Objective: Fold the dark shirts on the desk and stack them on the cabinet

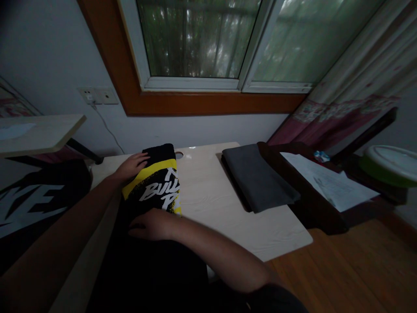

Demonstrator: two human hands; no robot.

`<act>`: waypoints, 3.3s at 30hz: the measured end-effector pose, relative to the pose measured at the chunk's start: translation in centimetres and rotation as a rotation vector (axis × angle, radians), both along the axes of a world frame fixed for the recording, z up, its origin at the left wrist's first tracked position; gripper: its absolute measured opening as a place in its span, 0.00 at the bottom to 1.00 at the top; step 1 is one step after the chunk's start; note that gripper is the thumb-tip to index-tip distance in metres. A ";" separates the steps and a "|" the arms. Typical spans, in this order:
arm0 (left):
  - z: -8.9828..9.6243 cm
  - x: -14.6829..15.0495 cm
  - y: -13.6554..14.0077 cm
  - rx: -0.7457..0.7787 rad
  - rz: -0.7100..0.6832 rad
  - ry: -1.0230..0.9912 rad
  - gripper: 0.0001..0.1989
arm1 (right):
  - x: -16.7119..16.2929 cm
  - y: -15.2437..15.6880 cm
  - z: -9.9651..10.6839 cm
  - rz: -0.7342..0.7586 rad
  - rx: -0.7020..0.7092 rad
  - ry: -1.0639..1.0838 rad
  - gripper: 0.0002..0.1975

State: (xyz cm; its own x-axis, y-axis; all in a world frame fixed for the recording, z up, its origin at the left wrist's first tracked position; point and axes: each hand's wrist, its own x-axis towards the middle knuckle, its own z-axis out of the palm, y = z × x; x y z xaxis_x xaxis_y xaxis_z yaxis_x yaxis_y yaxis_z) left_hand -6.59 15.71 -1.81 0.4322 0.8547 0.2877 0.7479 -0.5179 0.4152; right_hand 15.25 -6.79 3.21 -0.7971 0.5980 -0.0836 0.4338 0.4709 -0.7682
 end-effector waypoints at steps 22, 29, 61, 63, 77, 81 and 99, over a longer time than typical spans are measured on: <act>1.4 -2.1 -12.1 -0.248 0.308 -0.051 0.35 | 8.9 2.5 -1.5 -0.665 0.331 -0.159 0.28; 2.1 -1.7 -11.3 -0.303 0.389 -0.153 0.31 | 7.9 3.5 -2.0 -0.695 0.319 -0.201 0.29; -1.3 -0.3 -10.6 0.070 0.309 -0.229 0.12 | 10.9 5.0 -2.4 -0.716 0.296 -0.136 0.26; -1.0 -0.3 -10.4 0.040 0.322 -0.246 0.12 | 10.8 5.0 -2.2 -0.721 0.290 -0.138 0.26; 0.0 1.8 -5.3 0.023 0.375 -0.272 0.11 | 11.1 8.8 -0.8 -0.771 0.291 -0.203 0.22; -0.6 1.9 -7.5 0.099 0.345 -0.191 0.10 | 13.0 7.7 -0.8 -0.699 0.244 -0.170 0.21; 2.5 3.3 -23.6 0.103 0.064 -0.060 0.22 | 13.3 -2.4 0.9 -0.561 -0.040 0.462 0.09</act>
